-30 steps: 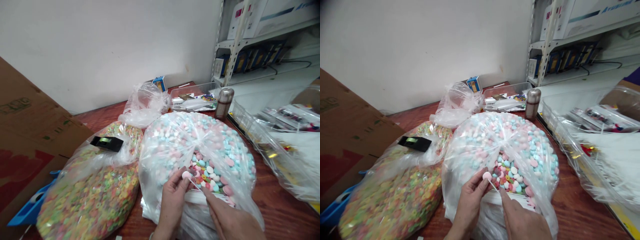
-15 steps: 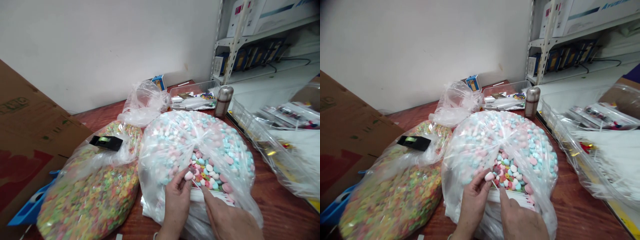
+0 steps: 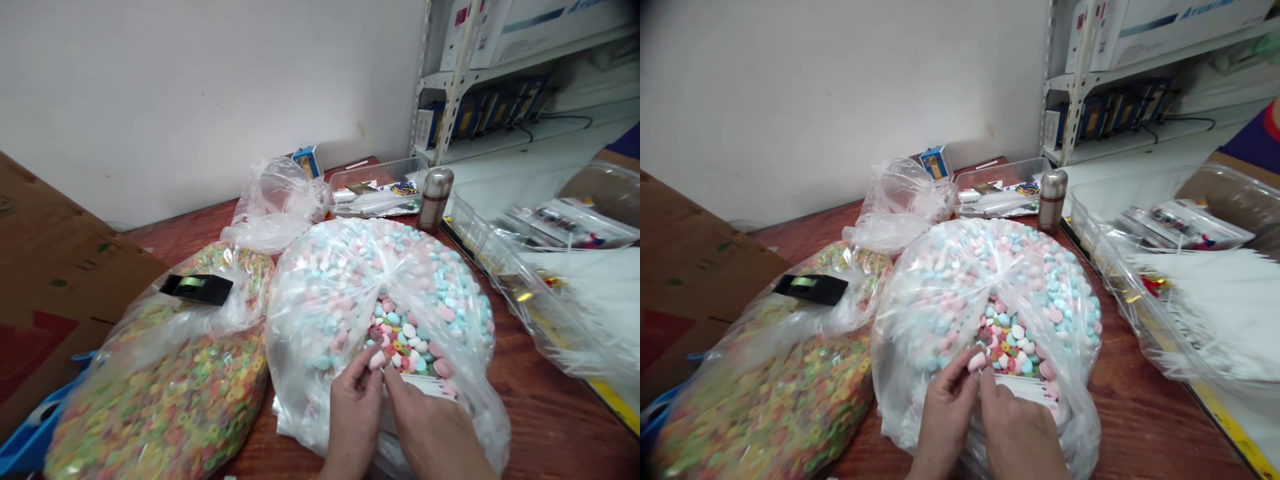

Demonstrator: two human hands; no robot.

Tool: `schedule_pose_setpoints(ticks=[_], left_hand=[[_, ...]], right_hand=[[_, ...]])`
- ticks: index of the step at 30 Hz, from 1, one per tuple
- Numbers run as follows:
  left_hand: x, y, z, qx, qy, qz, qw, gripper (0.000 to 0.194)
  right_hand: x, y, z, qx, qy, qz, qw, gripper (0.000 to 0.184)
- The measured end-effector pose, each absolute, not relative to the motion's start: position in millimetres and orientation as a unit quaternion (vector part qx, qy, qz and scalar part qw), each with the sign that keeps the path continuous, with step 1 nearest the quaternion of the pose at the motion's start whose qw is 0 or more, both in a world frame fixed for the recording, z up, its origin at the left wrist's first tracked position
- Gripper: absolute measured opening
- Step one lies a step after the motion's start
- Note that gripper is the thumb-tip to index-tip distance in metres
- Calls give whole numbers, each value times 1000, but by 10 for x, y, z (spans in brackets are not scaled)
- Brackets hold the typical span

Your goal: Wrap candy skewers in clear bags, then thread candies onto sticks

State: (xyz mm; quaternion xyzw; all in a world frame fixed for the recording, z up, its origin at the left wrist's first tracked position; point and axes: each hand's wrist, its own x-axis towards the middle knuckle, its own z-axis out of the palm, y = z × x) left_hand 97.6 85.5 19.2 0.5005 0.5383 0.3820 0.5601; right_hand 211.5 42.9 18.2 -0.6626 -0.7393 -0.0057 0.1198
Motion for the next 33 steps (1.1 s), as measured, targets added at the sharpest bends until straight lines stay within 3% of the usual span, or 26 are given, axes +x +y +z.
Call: schedule_pose_setpoints(ticks=[4, 7, 11, 14, 22, 29, 33], left_hand=[[965, 785, 149, 587, 523, 326, 525, 43], [935, 862, 143, 653, 529, 311, 444, 51], [959, 1070, 120, 755, 505, 300, 291, 31], [1032, 1177, 91, 784, 507, 274, 230, 30], [1162, 1180, 29, 793, 512, 207, 257, 20], [1115, 1196, 87, 731, 504, 260, 379, 18], [1135, 1269, 139, 751, 488, 273, 350, 24]], right_hand=[[2163, 534, 73, -697, -703, 64, 128, 18], [2389, 552, 71, -707, -693, 55, 129, 18], [2679, 486, 157, -732, -680, 17, 48, 15], [2723, 450, 215, -719, -694, 33, 8, 16], [2614, 596, 224, -706, -704, 75, 15, 32], [2674, 502, 77, -720, -685, 108, 32, 25], [2772, 351, -27, -738, -654, 151, 75, 28]])
